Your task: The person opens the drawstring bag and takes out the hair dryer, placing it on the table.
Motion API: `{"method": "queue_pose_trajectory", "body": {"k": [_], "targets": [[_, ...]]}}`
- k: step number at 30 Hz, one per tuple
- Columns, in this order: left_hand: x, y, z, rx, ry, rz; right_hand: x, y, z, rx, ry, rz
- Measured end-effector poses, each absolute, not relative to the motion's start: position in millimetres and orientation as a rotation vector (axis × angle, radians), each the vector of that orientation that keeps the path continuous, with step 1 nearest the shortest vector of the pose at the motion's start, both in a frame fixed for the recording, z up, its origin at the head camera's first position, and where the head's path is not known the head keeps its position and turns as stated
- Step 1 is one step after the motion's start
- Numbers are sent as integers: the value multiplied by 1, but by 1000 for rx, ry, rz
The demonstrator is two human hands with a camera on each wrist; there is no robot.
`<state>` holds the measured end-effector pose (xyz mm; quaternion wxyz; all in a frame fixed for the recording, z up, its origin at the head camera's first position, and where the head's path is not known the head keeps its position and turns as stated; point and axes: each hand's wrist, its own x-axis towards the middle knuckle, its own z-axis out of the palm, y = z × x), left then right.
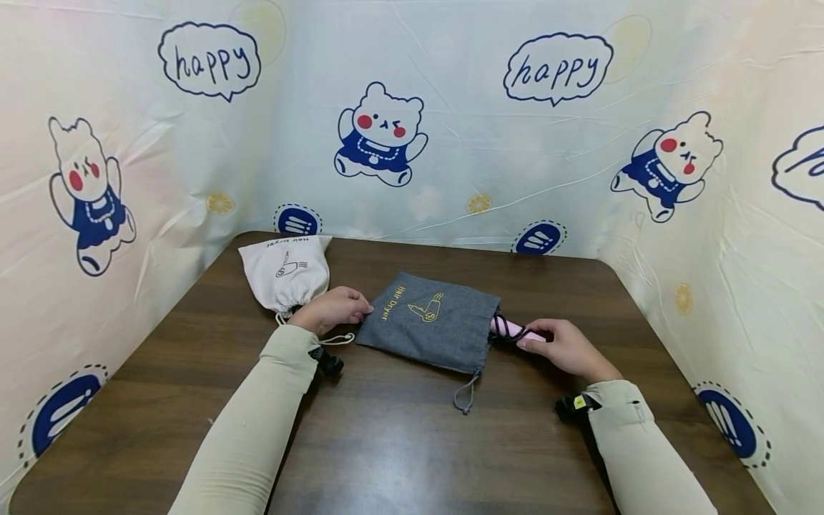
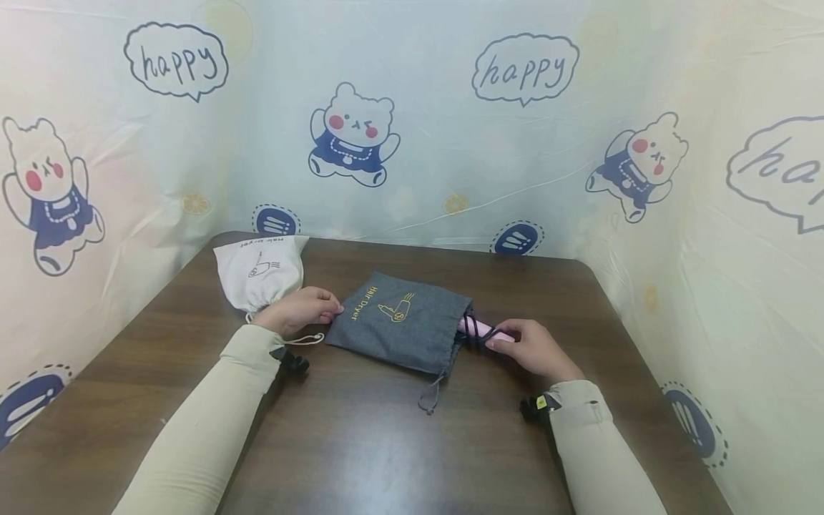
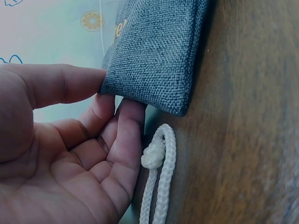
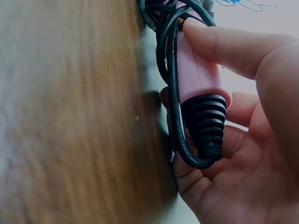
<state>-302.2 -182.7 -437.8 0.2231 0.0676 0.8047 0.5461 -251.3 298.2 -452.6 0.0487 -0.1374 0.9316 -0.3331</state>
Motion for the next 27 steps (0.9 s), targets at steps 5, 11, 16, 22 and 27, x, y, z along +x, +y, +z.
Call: {"method": "queue_pose_trajectory", "body": {"k": [5, 11, 16, 22, 27], "targets": [[-304, -183, -439, 185, 2223, 1499, -252, 299, -453, -434, 2827, -1014], [-304, -183, -439, 173, 2227, 1494, -251, 299, -453, -439, 2796, -1043], [-303, -184, -439, 181, 2220, 1504, -251, 297, -452, -429, 2783, -1063], [-302, -184, -439, 182, 2218, 1505, -250, 296, -453, -438, 2772, -1056], [-303, -184, -438, 179, 2221, 1501, -251, 295, -454, -458, 2776, -1023]]}}
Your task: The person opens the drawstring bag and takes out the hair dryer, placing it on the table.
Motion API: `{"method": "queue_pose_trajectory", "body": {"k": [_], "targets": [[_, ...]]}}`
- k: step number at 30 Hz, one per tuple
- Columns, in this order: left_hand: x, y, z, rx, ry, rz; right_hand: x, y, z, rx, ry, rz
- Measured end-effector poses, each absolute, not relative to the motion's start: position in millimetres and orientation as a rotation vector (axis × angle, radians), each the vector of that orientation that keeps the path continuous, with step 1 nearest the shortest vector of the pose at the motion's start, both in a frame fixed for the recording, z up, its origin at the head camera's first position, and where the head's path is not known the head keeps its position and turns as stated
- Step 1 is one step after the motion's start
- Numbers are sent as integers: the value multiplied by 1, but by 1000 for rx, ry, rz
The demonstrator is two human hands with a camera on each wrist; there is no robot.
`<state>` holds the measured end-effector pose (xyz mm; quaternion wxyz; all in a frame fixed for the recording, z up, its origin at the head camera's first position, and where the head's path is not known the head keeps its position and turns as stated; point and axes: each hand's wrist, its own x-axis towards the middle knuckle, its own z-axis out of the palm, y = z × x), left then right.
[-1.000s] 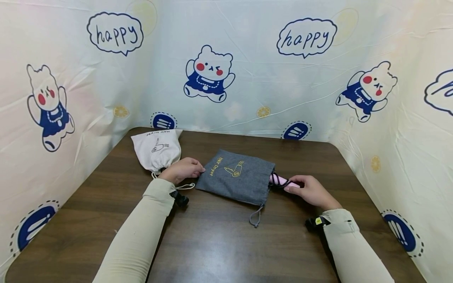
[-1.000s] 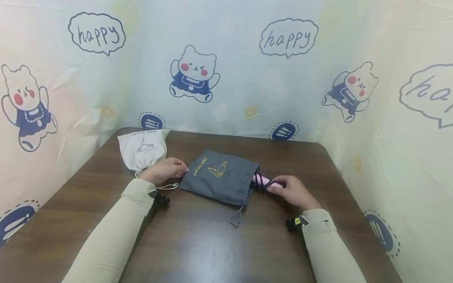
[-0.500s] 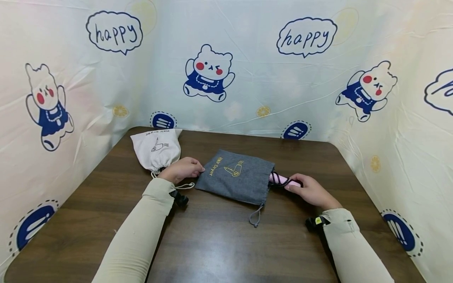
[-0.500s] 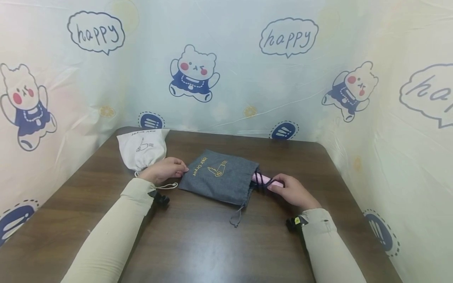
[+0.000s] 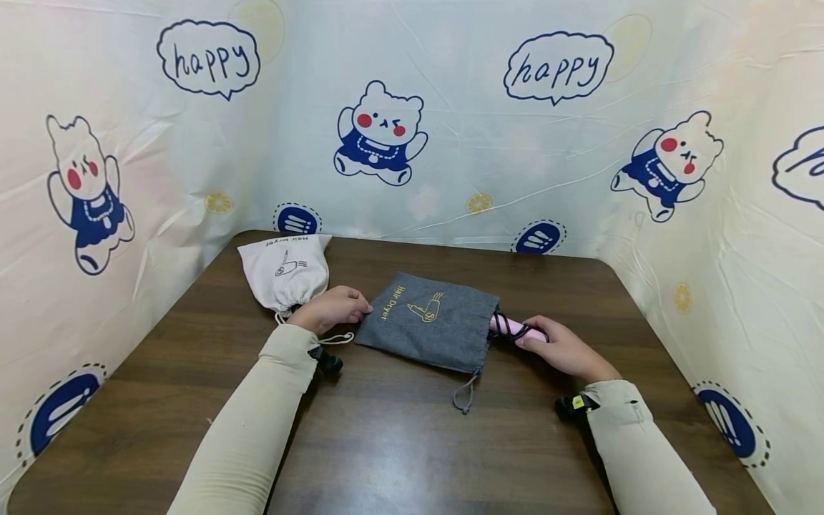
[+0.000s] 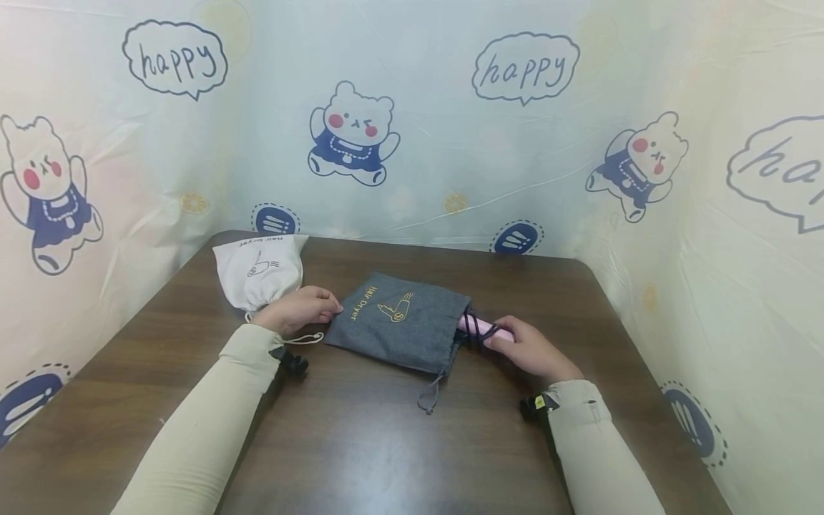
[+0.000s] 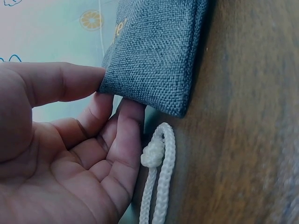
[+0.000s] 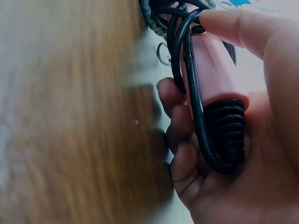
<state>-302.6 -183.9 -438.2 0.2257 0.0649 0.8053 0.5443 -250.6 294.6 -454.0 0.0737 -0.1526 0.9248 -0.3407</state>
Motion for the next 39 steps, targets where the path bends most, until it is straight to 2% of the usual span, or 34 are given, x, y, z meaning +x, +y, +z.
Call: {"method": "queue_pose_trajectory", "body": {"k": [39], "targets": [[-303, -182, -439, 157, 2195, 1535, -248, 302, -447, -488, 2760, -954]]}}
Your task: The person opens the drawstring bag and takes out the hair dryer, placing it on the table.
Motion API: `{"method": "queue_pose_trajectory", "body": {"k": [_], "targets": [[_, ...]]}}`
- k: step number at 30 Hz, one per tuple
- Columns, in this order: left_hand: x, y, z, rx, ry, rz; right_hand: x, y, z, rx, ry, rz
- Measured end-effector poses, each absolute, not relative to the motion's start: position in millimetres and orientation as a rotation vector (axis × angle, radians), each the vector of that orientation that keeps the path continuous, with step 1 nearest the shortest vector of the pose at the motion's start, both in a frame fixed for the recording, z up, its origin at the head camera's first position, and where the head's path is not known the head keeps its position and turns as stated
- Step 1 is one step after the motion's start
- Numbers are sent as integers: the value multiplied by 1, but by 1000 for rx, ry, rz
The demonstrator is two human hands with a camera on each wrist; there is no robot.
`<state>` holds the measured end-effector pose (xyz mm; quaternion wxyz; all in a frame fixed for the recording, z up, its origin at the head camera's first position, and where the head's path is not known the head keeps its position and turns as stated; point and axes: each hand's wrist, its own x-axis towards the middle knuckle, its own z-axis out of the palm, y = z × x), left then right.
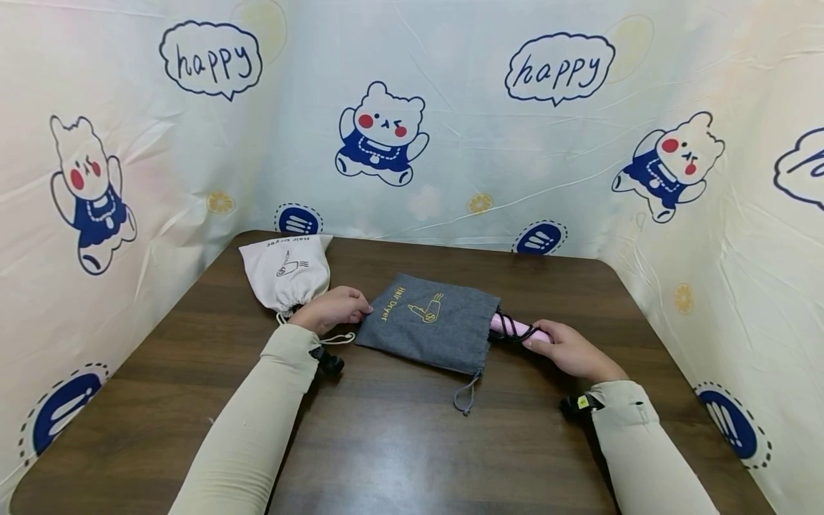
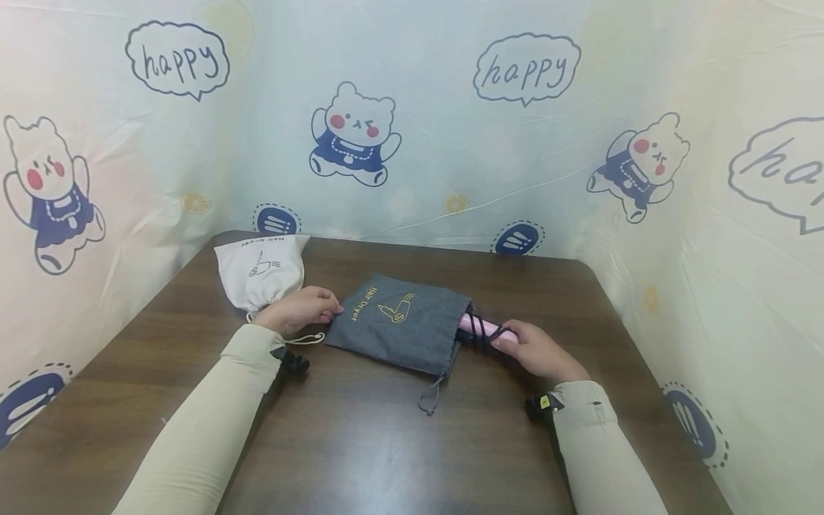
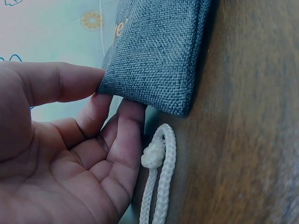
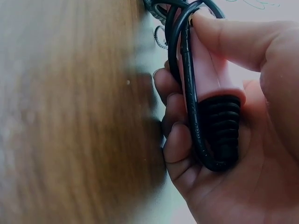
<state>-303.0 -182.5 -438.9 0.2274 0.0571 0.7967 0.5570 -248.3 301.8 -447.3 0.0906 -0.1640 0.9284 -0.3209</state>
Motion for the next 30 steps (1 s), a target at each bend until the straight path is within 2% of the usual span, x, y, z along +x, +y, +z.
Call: {"method": "queue_pose_trajectory", "body": {"k": [30], "targets": [[-303, -180, -436, 186, 2294, 1398, -248, 305, -447, -527, 2745, -932]]}}
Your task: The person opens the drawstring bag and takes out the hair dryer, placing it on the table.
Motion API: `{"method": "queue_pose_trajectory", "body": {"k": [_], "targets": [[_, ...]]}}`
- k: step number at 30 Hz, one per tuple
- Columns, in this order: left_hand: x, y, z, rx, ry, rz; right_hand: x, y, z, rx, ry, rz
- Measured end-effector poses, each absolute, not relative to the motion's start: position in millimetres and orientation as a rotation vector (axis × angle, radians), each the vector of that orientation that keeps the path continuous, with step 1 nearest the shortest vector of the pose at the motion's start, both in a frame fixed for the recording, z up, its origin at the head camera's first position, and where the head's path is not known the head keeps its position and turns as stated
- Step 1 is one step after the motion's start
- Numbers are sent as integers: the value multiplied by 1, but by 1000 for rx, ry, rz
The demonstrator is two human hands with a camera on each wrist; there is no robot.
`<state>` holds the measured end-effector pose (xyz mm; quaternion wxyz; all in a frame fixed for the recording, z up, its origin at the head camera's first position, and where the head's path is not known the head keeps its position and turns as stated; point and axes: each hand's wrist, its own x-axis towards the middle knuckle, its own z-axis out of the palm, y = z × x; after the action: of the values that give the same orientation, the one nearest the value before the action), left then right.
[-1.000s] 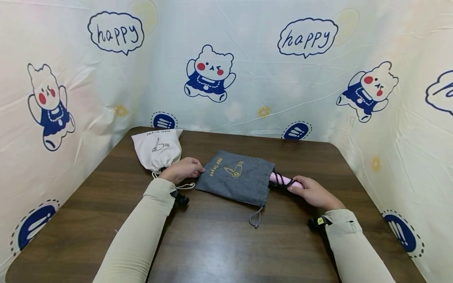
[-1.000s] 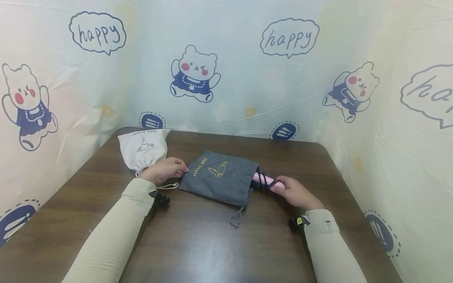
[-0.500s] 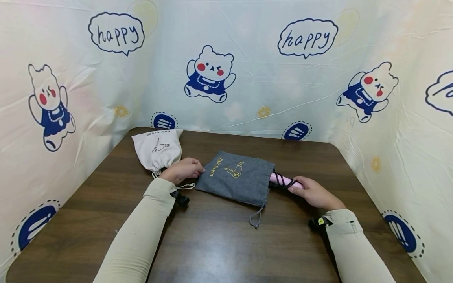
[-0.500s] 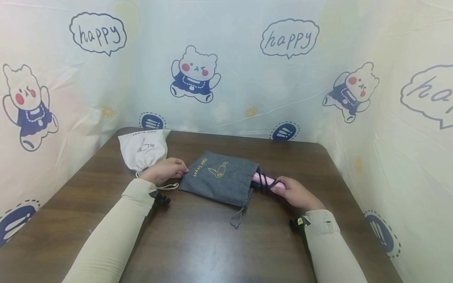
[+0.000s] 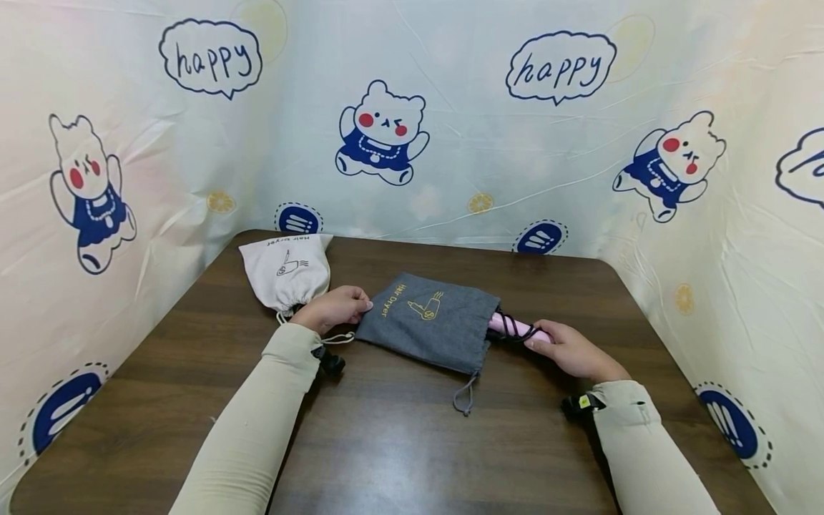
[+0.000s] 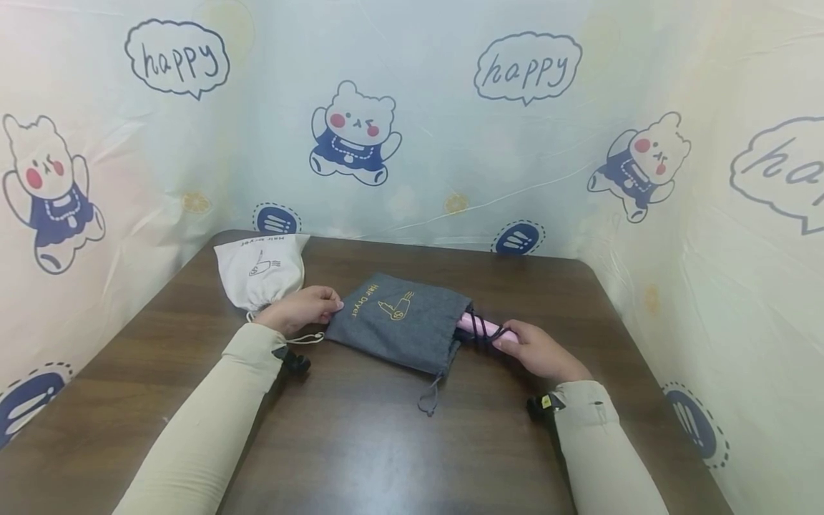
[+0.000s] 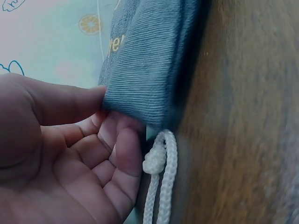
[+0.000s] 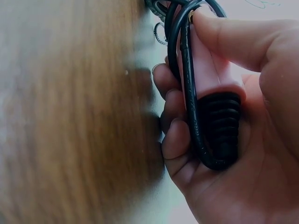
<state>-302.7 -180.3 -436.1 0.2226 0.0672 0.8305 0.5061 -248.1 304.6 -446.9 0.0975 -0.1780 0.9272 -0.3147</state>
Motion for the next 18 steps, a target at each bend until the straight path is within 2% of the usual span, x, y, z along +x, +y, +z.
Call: {"method": "queue_pose_trajectory", "body": {"k": [18], "targets": [[-300, -179, -435, 213, 2359, 1347, -248, 309, -448, -542, 2753, -958]]}}
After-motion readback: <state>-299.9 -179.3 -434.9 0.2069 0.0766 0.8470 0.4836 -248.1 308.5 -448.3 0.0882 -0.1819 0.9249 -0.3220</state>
